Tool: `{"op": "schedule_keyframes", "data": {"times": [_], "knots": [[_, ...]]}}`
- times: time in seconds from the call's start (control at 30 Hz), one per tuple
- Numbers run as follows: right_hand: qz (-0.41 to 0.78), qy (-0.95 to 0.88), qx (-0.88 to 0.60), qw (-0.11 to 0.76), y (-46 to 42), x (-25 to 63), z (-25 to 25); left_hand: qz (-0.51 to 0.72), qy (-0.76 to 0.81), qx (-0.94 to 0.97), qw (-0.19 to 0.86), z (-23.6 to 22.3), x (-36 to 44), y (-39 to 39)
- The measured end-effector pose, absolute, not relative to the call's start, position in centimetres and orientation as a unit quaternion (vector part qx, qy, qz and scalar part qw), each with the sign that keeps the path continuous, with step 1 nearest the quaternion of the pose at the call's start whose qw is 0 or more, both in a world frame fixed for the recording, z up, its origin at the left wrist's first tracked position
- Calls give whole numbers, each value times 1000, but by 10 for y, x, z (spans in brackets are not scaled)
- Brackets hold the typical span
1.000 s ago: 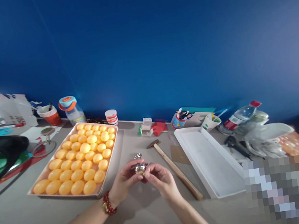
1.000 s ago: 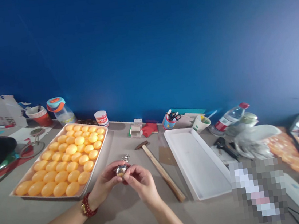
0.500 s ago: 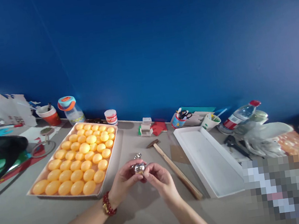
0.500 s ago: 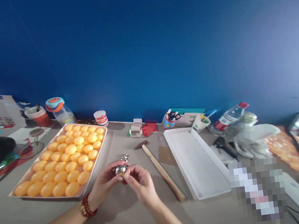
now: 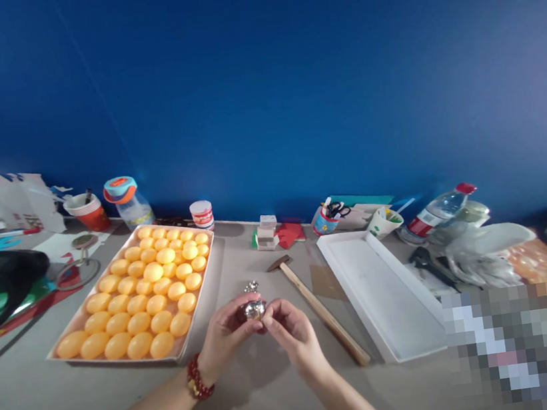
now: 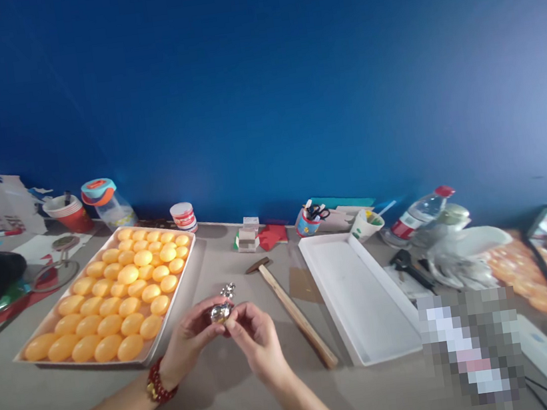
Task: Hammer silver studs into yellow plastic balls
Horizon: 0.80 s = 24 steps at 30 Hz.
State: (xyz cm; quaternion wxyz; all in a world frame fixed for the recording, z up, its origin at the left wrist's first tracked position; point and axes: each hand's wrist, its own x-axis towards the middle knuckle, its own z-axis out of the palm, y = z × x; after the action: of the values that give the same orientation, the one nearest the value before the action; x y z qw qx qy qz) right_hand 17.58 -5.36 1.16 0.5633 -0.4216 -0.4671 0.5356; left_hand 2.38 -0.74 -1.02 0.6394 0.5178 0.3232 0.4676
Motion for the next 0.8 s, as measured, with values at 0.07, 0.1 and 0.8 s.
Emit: {"op": "schedule_keyframes", "data": {"times": [0.07, 0.1, 0.8], "knots": [[530, -467, -425, 566, -54, 175, 12, 471, 327, 525, 629, -9, 24, -8], [528, -468, -425, 568, -55, 175, 13, 472, 330, 528, 625, -9, 23, -8], [430, -522, -473, 566, -60, 170, 9, 483, 360, 582, 546, -6, 21, -13]]}}
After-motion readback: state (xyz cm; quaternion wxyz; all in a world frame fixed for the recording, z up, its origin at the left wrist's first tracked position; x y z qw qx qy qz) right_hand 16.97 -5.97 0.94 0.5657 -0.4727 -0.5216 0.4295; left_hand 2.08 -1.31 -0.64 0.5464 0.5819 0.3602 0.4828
